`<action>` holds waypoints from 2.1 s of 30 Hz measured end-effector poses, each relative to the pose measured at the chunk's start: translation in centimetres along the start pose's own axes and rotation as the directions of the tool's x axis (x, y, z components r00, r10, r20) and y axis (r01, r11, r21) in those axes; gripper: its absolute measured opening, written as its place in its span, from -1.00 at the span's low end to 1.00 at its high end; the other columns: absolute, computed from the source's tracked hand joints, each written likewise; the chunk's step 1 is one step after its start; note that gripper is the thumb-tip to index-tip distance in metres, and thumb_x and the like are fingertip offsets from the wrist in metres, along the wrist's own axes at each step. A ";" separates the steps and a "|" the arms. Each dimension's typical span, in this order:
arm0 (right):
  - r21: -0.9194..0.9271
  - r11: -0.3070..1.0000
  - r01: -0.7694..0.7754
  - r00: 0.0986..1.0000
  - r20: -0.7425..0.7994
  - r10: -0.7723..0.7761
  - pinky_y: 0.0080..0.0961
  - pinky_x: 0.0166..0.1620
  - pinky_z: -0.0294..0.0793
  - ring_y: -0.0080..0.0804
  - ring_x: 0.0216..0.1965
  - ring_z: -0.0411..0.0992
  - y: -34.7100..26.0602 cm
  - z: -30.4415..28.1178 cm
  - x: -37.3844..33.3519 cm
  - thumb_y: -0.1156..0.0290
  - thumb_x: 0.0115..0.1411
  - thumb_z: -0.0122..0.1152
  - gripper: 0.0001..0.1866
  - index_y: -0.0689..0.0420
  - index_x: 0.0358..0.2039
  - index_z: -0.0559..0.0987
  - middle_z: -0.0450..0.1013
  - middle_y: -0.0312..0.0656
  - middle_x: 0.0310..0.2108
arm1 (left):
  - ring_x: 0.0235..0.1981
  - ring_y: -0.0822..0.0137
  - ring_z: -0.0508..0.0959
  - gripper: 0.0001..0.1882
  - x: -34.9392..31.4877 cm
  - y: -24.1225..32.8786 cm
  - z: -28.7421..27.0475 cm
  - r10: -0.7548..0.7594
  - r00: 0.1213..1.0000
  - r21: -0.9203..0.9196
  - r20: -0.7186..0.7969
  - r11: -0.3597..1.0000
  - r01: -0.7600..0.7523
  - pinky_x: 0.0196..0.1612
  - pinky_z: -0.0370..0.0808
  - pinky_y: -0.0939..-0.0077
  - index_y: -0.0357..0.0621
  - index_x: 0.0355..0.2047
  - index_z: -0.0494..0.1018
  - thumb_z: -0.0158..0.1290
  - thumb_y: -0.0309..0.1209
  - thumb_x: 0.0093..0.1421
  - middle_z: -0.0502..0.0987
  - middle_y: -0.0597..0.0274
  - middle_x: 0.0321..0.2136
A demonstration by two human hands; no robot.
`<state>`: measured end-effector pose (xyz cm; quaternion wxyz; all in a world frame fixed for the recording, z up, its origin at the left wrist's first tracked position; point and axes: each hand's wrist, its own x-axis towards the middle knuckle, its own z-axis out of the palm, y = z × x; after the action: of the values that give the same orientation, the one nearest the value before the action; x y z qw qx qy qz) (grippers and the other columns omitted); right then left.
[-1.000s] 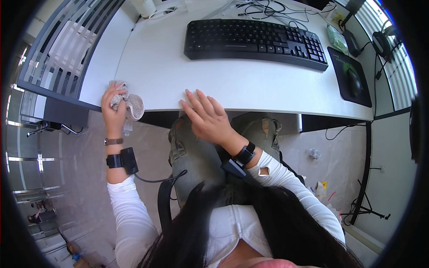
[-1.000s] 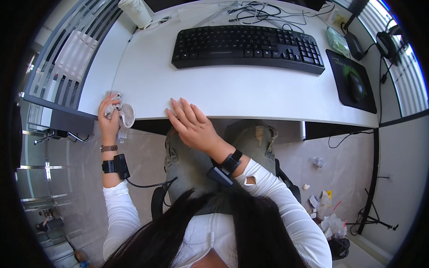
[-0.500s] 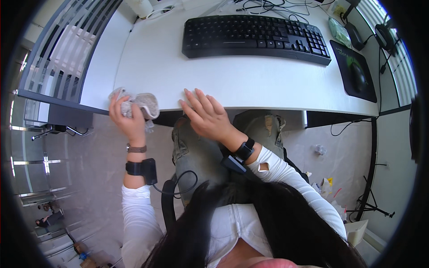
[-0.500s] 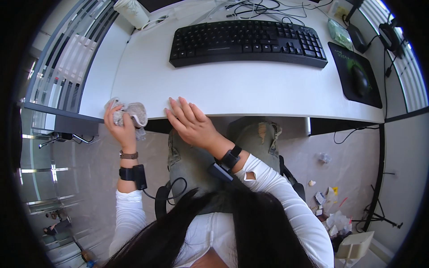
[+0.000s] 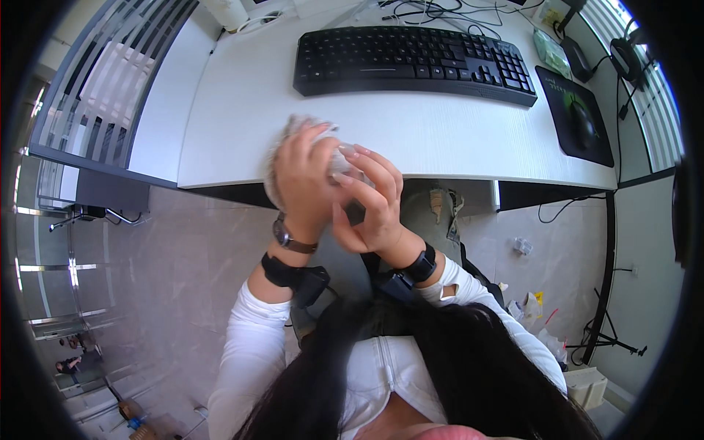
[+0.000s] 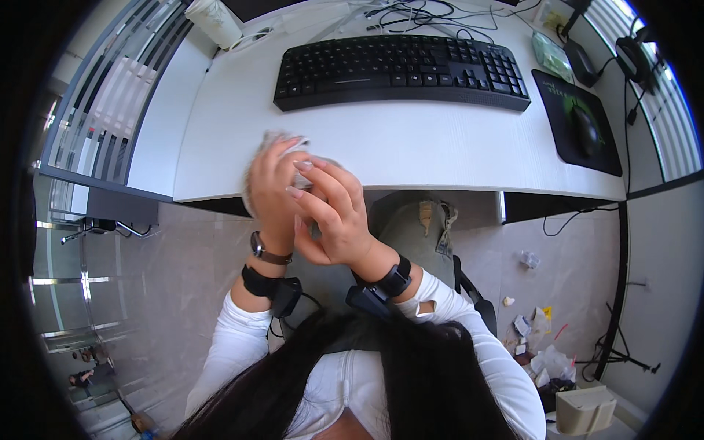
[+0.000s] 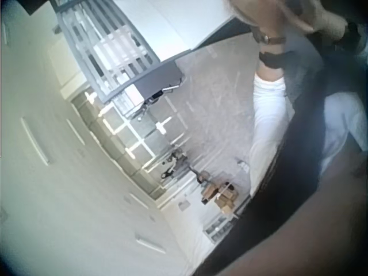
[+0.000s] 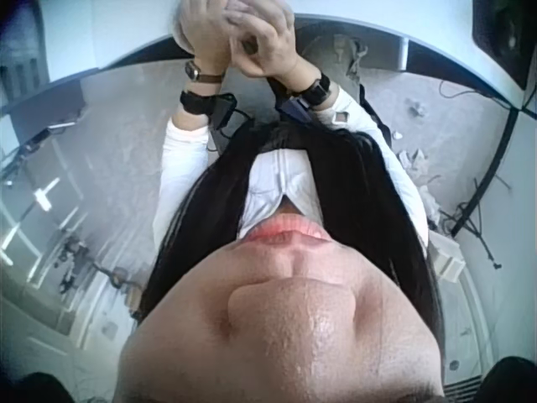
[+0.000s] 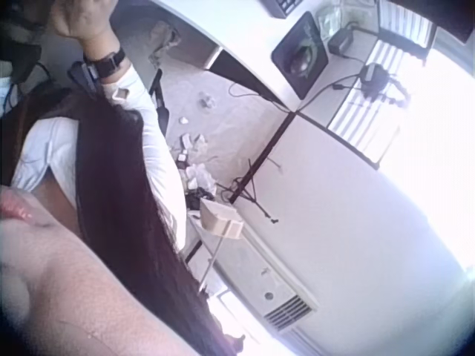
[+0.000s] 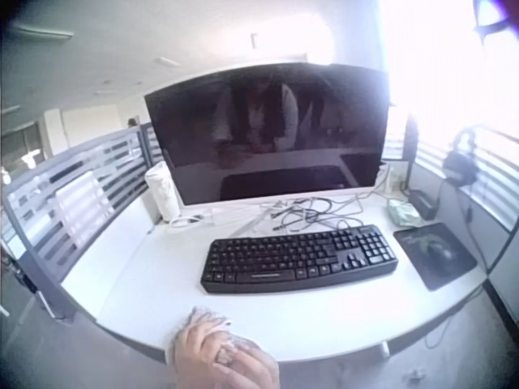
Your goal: Cleaning a computer desk, keyboard, and mouse with a cloth.
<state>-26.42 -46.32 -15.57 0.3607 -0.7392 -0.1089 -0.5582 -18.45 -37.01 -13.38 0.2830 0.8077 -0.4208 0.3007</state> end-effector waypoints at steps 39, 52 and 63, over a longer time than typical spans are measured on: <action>-0.515 0.652 0.557 0.816 0.484 -0.315 -0.50 0.18 0.10 -0.45 0.12 0.29 1.2 1.7 -4.9 0.35 0.10 0.05 -0.81 -0.13 -0.41 0.66 0.51 -0.42 -0.09 | 0.19 0.13 0.31 -0.57 -1.5 -0.1 2.7 0.411 0.911 -0.120 0.028 0.906 -0.405 0.17 0.33 0.06 0.05 0.02 0.32 -0.16 -0.20 0.12 0.35 0.14 0.04; 0.197 0.812 0.549 0.689 0.442 -0.574 -0.27 0.30 -0.01 -0.15 0.20 0.22 -2.1 18.3 -5.2 0.23 0.01 0.02 -0.64 0.10 -0.20 0.54 0.44 -0.01 -0.02 | 0.08 0.09 0.40 -0.47 -6.6 -13.1 -5.9 0.142 0.987 0.211 -0.072 0.970 -0.124 0.11 0.31 -0.01 0.00 -0.17 0.45 0.17 0.11 0.03 0.44 0.16 -0.04; 0.292 0.838 0.461 0.696 0.467 -0.545 -0.17 0.33 -0.04 -0.14 0.18 0.20 -4.1 19.7 -2.2 0.23 0.05 0.03 -0.74 0.13 -0.41 0.57 0.45 -0.08 -0.10 | -0.02 0.03 0.42 -0.61 -6.6 -13.3 -6.9 -0.056 0.977 0.374 -0.208 0.918 0.132 0.06 0.36 0.08 -0.13 -0.30 0.43 0.12 -0.05 0.09 0.46 0.11 -0.19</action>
<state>-14.78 -29.97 -18.13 0.2039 -0.7759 -0.4450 -0.3979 -11.90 -22.27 -16.36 0.1724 0.8339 -0.2846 0.4404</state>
